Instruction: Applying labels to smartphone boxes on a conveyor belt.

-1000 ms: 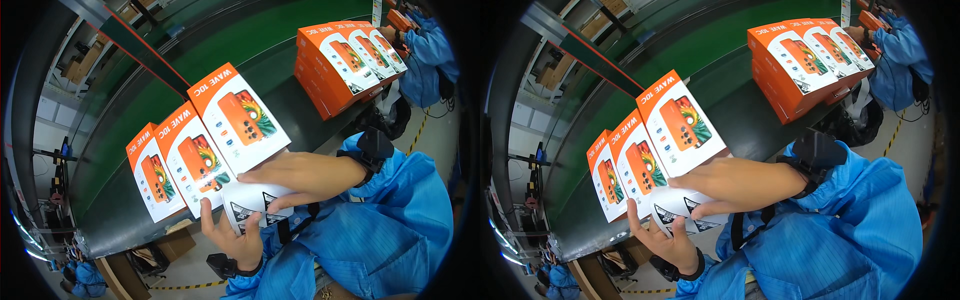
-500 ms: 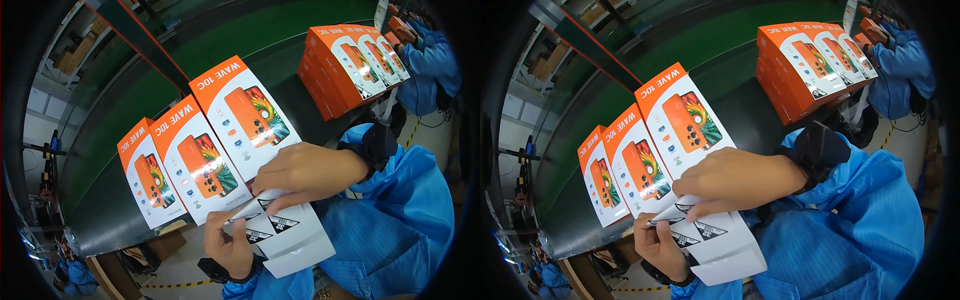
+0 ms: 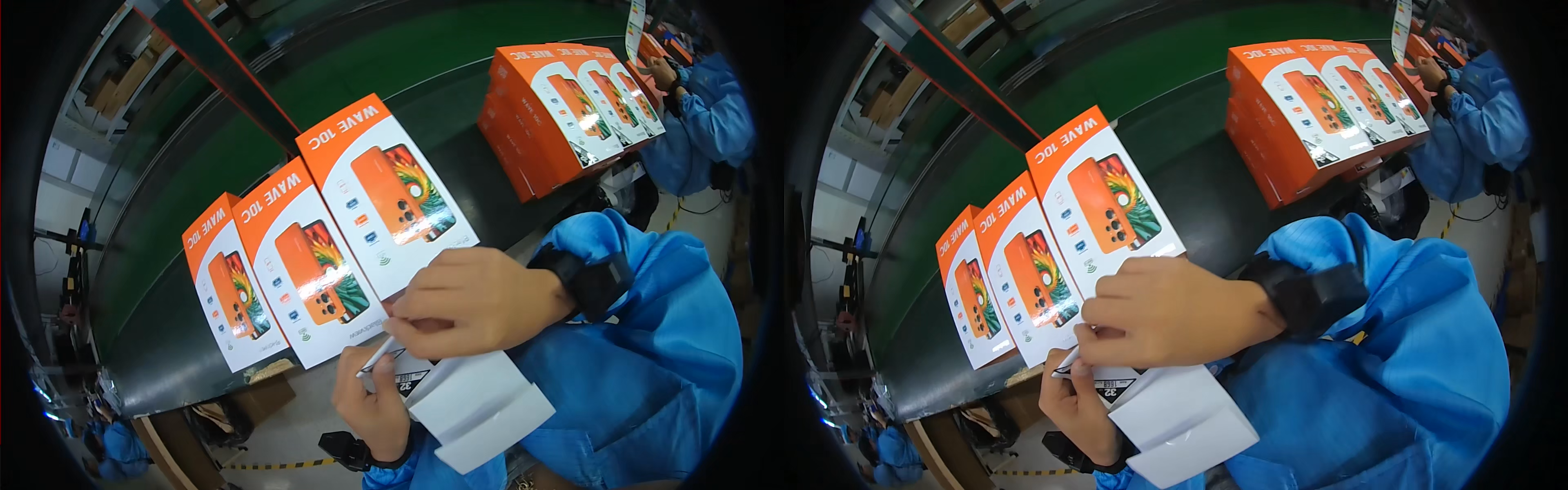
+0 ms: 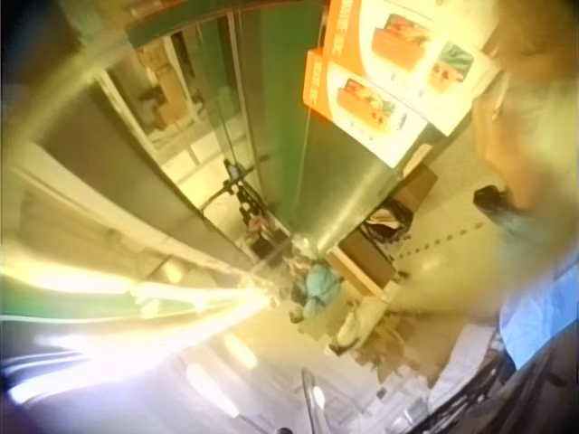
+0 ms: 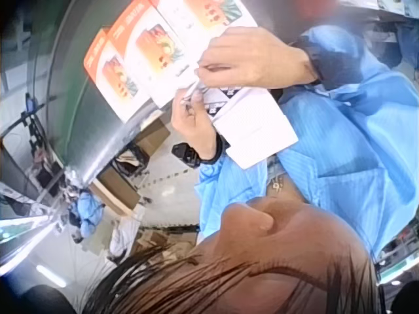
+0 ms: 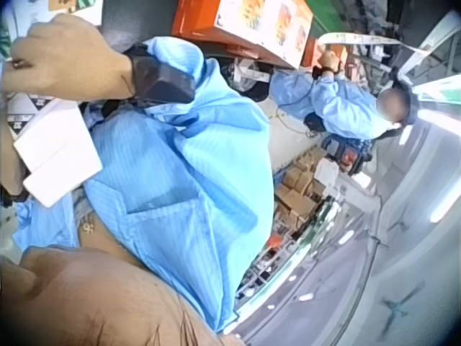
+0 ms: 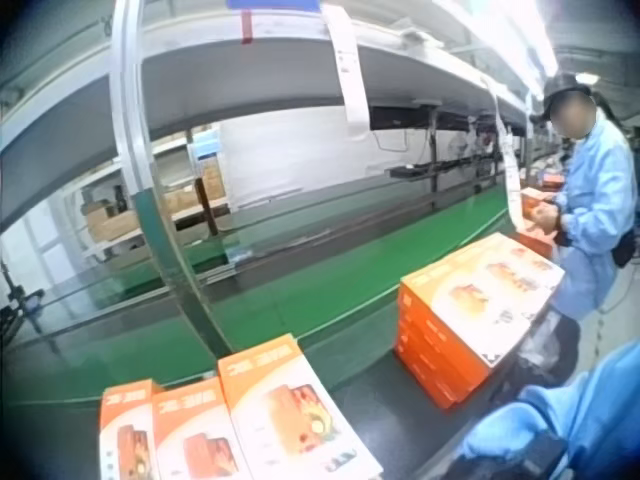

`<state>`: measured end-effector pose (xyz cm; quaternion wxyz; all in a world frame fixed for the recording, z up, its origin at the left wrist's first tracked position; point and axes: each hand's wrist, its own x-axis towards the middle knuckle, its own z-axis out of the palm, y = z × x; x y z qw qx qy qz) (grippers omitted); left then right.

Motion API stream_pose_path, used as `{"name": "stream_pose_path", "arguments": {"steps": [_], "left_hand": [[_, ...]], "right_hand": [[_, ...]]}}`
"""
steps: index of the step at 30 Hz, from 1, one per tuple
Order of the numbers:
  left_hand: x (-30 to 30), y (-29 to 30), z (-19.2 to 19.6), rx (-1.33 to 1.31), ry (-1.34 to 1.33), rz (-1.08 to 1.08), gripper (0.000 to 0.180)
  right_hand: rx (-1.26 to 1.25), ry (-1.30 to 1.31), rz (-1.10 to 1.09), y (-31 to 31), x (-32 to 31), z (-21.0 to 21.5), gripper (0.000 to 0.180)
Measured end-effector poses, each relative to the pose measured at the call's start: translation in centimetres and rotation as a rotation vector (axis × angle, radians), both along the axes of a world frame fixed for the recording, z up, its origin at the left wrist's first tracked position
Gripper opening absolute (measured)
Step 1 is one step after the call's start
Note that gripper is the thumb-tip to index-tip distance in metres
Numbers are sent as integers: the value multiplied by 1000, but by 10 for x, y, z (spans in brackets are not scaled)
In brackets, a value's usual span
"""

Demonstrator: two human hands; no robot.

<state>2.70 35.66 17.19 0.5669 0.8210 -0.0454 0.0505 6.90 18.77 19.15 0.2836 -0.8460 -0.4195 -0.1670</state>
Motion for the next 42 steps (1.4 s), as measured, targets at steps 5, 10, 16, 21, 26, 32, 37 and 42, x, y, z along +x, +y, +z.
{"name": "stream_pose_path", "arguments": {"steps": [5,10,16,21,26,32,37,42], "left_hand": [[-6,12,-2,39,-11,-4,12],[-4,11,-12,230,-334,-260,11],[14,-31,-19,564,-565,-420,9],[15,-39,-32,621,-602,-296,8],[17,-38,-37,605,-619,-270,8],[21,-41,-42,583,-627,-275,10],[16,-37,-37,610,-613,-258,10],[19,-39,-38,602,-599,-275,10]], "right_hand": [[252,37,199,-6,-3,1,9],[409,725,62,-26,34,32,8],[69,807,175,0,71,14,9],[27,749,213,6,79,12,10],[3,730,233,7,81,12,12],[-1,758,212,4,81,9,13],[15,714,239,10,81,11,13],[43,729,233,7,82,8,12]]}}
